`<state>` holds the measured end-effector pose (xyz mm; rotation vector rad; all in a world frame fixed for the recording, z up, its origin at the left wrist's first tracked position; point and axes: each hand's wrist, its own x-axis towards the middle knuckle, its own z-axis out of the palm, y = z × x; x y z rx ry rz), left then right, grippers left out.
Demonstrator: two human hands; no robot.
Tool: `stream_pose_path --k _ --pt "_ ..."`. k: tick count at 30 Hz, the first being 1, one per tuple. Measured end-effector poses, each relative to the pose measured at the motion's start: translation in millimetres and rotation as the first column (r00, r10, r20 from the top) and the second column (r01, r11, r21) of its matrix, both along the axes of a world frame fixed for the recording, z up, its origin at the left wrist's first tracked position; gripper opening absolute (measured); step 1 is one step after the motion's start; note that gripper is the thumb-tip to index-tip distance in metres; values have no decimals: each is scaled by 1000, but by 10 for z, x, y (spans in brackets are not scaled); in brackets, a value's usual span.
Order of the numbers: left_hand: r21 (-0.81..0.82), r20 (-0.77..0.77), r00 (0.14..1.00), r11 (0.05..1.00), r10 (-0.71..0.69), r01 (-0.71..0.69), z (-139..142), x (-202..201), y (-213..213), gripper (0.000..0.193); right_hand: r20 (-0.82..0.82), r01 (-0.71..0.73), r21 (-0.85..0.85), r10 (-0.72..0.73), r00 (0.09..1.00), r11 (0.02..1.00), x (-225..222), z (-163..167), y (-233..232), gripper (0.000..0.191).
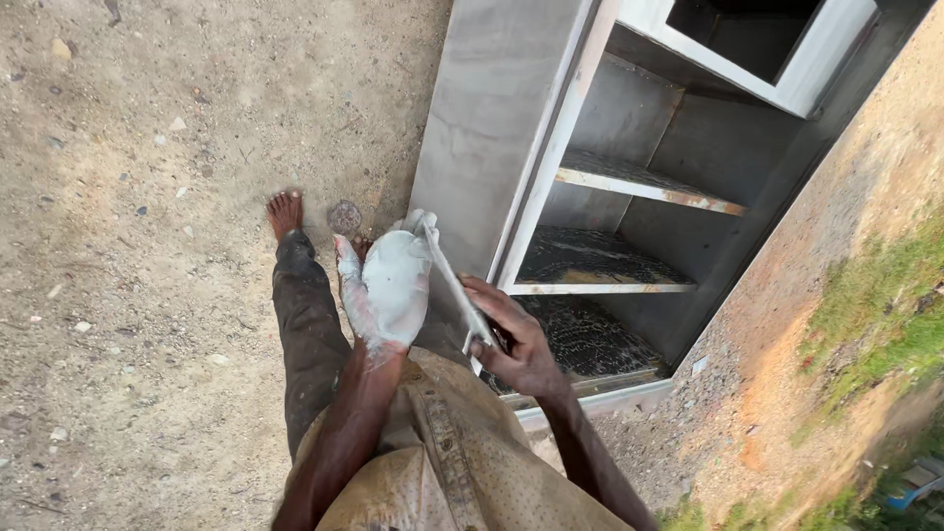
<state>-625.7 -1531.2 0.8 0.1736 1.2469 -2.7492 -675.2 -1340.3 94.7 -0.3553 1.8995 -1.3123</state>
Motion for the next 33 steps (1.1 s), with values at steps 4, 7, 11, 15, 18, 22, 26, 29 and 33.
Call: stream_pose_path --k 4,7,11,15,18,22,26,29,33 --pt "-115 48 999 993 -20 26 268 -85 -374 88 -422 -215 108 240 874 971 20 147 -522 79" --pt "-169 86 996 985 -27 41 481 -250 -701 89 -433 -250 151 291 853 957 -212 316 -646 82" --pt "-275 88 996 961 -10 34 673 -753 -1258 91 -233 -156 347 246 941 925 -737 446 -671 80" --pt "-389 113 993 920 12 34 952 -1170 -1827 94 9 346 -110 -347 938 932 -1009 520 -833 74" --pt "-397 169 984 911 -50 115 1211 -1358 -1851 96 589 650 -590 -296 752 478 -950 508 -1073 64" --pt "-330 24 953 898 -301 292 1506 -1488 -1581 98 819 823 -567 138 557 45 -717 347 -1290 57" --pt "-218 55 918 892 -393 395 1689 -1756 -1672 107 834 833 -546 -158 529 -92 -433 244 -949 55" --pt "-472 -16 873 773 -488 424 1744 -2106 -1889 105 697 876 -474 -643 317 -83 -200 210 -515 59" --pt "-501 75 803 674 -592 544 1708 -2785 -1895 102 519 864 -355 -844 -135 -357 56 16 -189 61"
